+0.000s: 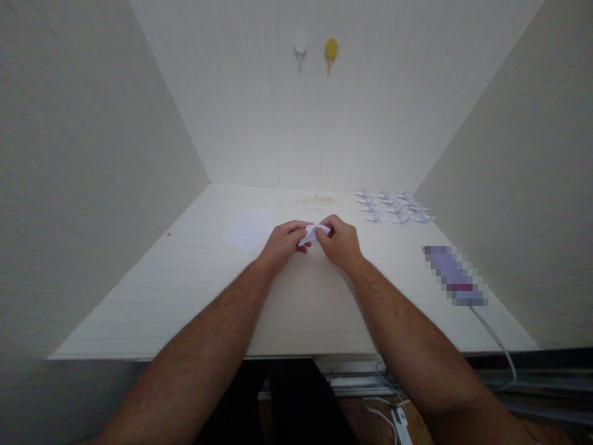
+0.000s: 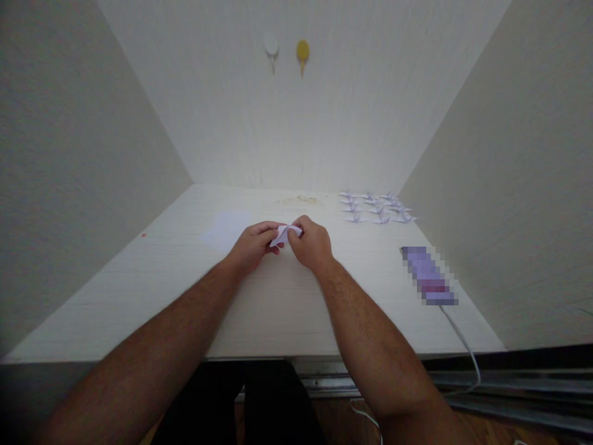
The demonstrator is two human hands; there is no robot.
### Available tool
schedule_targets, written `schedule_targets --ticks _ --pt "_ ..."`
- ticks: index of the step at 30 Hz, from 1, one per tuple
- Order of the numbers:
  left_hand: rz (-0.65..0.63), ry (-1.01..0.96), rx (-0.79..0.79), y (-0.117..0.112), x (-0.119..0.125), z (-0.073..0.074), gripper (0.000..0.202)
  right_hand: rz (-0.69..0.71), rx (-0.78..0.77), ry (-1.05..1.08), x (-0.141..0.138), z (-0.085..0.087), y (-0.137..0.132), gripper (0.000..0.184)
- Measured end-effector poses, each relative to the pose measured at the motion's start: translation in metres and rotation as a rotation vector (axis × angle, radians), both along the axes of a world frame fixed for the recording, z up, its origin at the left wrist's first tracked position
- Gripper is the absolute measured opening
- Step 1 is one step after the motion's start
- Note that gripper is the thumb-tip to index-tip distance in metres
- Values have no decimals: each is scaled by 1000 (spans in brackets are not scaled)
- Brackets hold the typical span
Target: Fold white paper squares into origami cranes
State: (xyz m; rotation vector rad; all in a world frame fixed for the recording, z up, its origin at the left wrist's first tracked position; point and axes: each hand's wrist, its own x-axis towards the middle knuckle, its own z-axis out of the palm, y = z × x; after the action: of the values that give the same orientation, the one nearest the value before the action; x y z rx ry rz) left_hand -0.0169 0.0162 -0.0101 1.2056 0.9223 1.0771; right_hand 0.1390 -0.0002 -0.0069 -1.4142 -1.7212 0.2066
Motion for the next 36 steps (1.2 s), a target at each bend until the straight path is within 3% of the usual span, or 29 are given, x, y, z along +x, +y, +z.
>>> schedule_targets --ticks 7,14,18,27,36 --pt "-12 10 21 0 -2 0 25 -13 -19 52 1 -1 1 11" --pt "-44 78 101 2 -6 -3 26 187 161 86 3 -2 4 10" --pt "-56 127 120 0 -7 -1 28 232 151 77 4 -1 4 17" --pt "-85 46 64 1 -6 -3 26 234 189 164 2 2 1 22" --pt "-91 1 6 0 -5 -1 20 361 276 148 5 0 3 21"
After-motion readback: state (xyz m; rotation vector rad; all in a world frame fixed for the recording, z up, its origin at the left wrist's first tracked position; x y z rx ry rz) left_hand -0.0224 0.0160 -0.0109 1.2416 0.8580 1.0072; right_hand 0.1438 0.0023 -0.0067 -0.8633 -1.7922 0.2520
